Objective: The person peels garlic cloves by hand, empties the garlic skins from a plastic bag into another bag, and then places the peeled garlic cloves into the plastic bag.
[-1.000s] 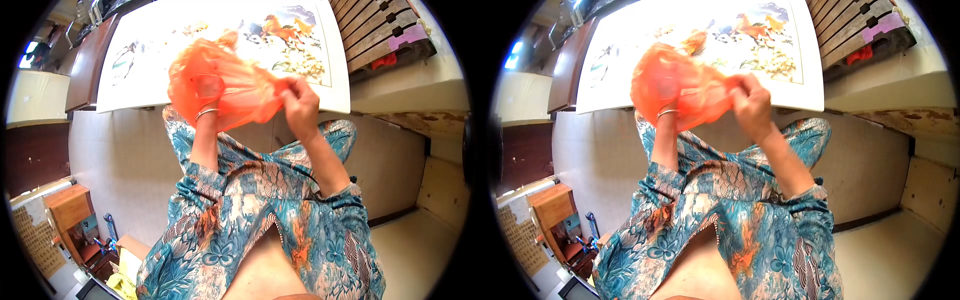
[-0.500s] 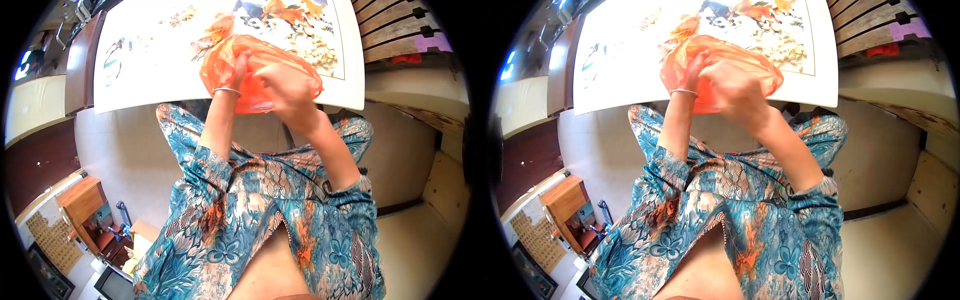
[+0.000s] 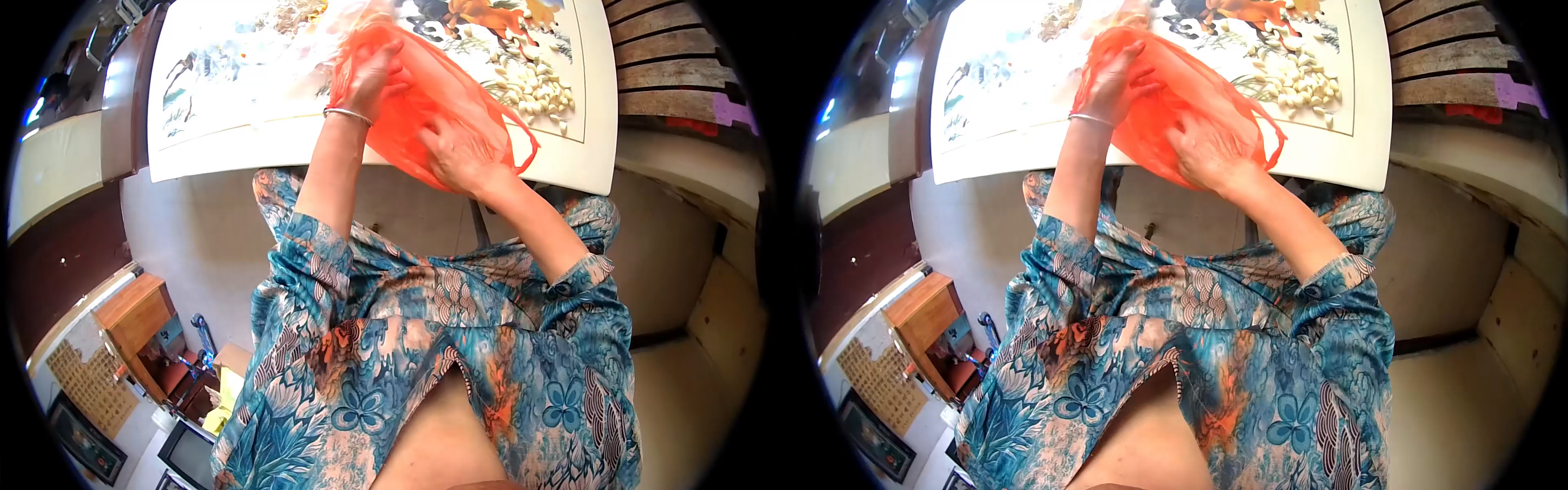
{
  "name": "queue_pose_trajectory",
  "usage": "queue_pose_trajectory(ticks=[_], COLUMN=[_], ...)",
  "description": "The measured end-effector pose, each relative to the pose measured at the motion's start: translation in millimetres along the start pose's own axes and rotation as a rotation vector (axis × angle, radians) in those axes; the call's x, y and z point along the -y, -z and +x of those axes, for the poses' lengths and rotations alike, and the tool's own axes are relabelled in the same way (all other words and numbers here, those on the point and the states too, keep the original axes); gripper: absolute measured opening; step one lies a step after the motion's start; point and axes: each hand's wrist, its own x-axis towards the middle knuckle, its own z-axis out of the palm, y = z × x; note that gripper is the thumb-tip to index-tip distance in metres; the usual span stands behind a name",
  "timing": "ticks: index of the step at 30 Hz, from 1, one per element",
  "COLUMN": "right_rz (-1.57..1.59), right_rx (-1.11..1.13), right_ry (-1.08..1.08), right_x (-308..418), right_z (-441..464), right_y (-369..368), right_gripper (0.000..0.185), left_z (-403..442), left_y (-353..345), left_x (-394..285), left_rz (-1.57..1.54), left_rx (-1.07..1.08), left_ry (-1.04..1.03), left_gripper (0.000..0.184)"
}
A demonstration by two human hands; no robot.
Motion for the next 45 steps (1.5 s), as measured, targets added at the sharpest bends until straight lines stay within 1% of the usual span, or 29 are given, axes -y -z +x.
queue_pose_trajectory(ticks=[1, 2, 3, 5, 6, 7, 9, 10, 13, 14, 15, 16, 17, 18, 19, 20, 21, 24, 27, 30, 33, 35, 37, 38, 41, 42, 45], right_rz=[0.042, 0.085, 0.125, 0.131, 0.133, 0.188, 0.301, 0.338, 0.589, 0.632, 0.674, 0.551, 0.512, 0.35, 0.128, 0.022, -0.047, -0.09, -0.203, -0.261, -0.376, -0.364, -0.354, -0.36, -0.328, -0.357, -0.348], right_rx=[-0.091, -0.182, -0.276, -0.34, -0.372, -0.324, -0.224, -0.283, -0.547, -0.653, -0.761, -0.895, -0.978, -1.034, -1.008, -0.991, -0.923, -0.862, -0.875, -0.817, -0.644, -0.678, -0.702, -0.752, -0.714, -0.744, -0.765], right_ry=[-0.012, -0.022, -0.034, -0.124, -0.171, -0.23, -0.343, -0.285, 0.103, 0.102, 0.102, -0.039, -0.314, -0.406, -0.527, -0.536, -0.578, -0.555, -0.522, -0.462, -0.386, -0.344, -0.305, -0.274, -0.321, -0.3, -0.264], right_x=[-3.0, -2.0, -4.4, -27.0, -38.9, -51.1, -64.0, -61.0, -32.7, -27.1, -31.7, -51.2, -65.9, -90.0, -121.0, -150.6, -163.3, -156.9, -151.1, -146.0, -133.6, -136.8, -146.8, -146.0, -155.0, -154.7, -159.4], right_z=[6.1, 13.8, 22.1, 39.0, 45.2, 49.9, 54.0, 49.9, 18.4, 3.4, -11.9, -27.1, -41.9, -54.7, -69.5, -83.7, -88.6, -71.2, -41.0, -27.0, -25.0, -22.2, -17.9, -14.0, -5.6, -3.6, -0.8], right_y=[0.0, 6.3, 10.8, 6.1, 5.5, 6.6, 16.6, 20.4, 55.0, 65.0, 73.6, 72.0, 76.1, 77.5, 67.0, 51.7, 44.1, 29.3, 20.5, 27.8, 36.8, 36.5, 34.9, 39.8, 41.8, 45.1, 43.5], right_gripper=[0.023, 0.023, 0.024, 0.029, 0.032, 0.034, 0.036, 0.03, 0.024, 0.024, 0.024, 0.022, 0.027, 0.03, 0.039, 0.049, 0.056, 0.061, 0.057, 0.053, 0.052, 0.045, 0.041, 0.032, 0.028, 0.025, 0.025], left_z=[-1.4, -6.4, -9.2, -8.3, -6.4, -4.4, -8.6, -7.1, 3.0, 4.9, 2.6, -1.9, -5.6, -6.2, -6.2, -6.7, -8.2, -12.4, -12.1, -18.3, -18.7, -17.9, -15.7, -15.4, -11.3, -7.7, 7.9], left_y=[-2.4, -4.9, -5.3, -4.5, -1.8, 0.9, -0.3, 1.9, 9.0, 12.3, 11.5, 11.8, 10.5, 7.3, 3.7, 1.7, -0.3, -3.3, -2.8, -7.0, -8.6, -5.8, -4.4, -4.3, -17.8, -23.6, -40.9], left_x=[1.9, 2.4, 6.4, 20.5, 25.5, 30.5, 35.5, 39.7, 57.0, 69.2, 70.2, 71.2, 72.3, 72.9, 72.6, 71.2, 69.0, 68.8, 71.2, 66.5, 66.4, 68.4, 69.4, 69.1, 66.3, 65.4, 75.0], left_rz=[0.035, 0.122, 0.158, 0.227, 0.355, 0.481, 0.791, 0.936, 1.352, 1.356, 1.423, 1.493, 1.565, 1.549, 1.537, 1.528, 1.513, 1.516, 1.593, 1.61, 1.565, 1.561, 1.534, 1.522, 1.502, 1.457, 1.323], left_rx=[0.012, 0.042, 0.059, 0.109, 0.133, 0.149, 0.081, 0.039, -0.118, -0.161, -0.181, -0.202, -0.221, -0.226, -0.231, -0.241, -0.239, -0.242, -0.267, -0.258, -0.253, -0.243, -0.229, -0.224, -0.256, -0.265, -0.315], left_ry=[-0.01, -0.014, -0.065, -0.178, -0.236, -0.298, -0.516, -0.592, -0.755, -0.826, -0.813, -0.798, -0.782, -0.759, -0.736, -0.713, -0.699, -0.673, -0.678, -0.663, -0.676, -0.683, -0.637, -0.613, -0.594, -0.599, -0.608], left_gripper=[0.038, 0.043, 0.046, 0.051, 0.054, 0.056, 0.055, 0.055, 0.055, 0.054, 0.054, 0.054, 0.054, 0.053, 0.053, 0.053, 0.053, 0.053, 0.053, 0.053, 0.052, 0.052, 0.055, 0.057, 0.055, 0.055, 0.058])
